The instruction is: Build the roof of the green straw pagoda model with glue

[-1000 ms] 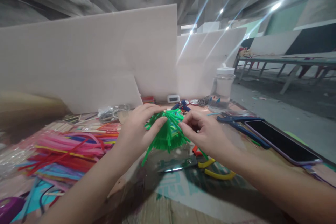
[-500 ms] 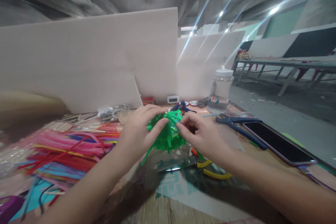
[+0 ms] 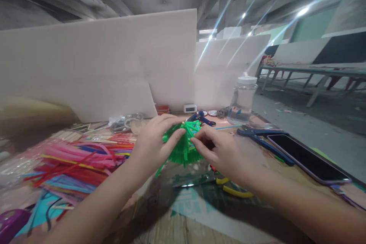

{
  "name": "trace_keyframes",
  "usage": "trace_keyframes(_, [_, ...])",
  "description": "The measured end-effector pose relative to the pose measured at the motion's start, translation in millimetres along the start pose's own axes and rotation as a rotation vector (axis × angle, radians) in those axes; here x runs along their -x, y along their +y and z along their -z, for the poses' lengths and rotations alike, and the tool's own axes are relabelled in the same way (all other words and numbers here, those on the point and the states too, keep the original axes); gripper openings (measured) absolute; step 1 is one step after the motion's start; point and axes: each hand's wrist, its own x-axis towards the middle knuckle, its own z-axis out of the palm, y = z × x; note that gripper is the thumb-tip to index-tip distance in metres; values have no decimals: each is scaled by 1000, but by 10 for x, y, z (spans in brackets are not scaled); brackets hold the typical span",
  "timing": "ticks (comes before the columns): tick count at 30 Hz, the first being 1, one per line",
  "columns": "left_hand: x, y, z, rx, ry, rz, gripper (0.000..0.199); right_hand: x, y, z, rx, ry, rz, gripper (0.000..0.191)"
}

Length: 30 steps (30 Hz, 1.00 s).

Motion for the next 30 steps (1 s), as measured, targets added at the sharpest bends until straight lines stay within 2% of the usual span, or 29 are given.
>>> trace_keyframes(3, [-6,14,7,4,-11,-3,22,20,5,2,-36,-4,13,17])
trace_keyframes(7, [-10,-23,12,21,-20,51,22,33,-17,98,-21,-27,-43,20])
trace_keyframes(10, [-16,-113,7,48,4,117,23,18,24,158,5,-26,-87,31])
trace_keyframes(12, [-23,-177,2,66,15,167,23,4,86,159,-52,-143,-155,42])
trace_keyframes(15, [-36,-240,-1,86,16,230,24,2,176,112,-239,-408,-344,49])
trace_keyframes(17, [-40,-251,0,91,22,238,24,18,206,64,-398,-469,-493,50])
trace_keyframes(19, [-40,-244,0,87,29,231,24,42,202,14,-564,-449,-596,54])
trace_keyframes(23, [-36,-207,-8,89,37,206,21,75,131,-67,-848,-387,-670,51])
trace_keyframes(30, [-39,-173,0,94,35,181,19,92,102,-164,-1118,-323,-800,35])
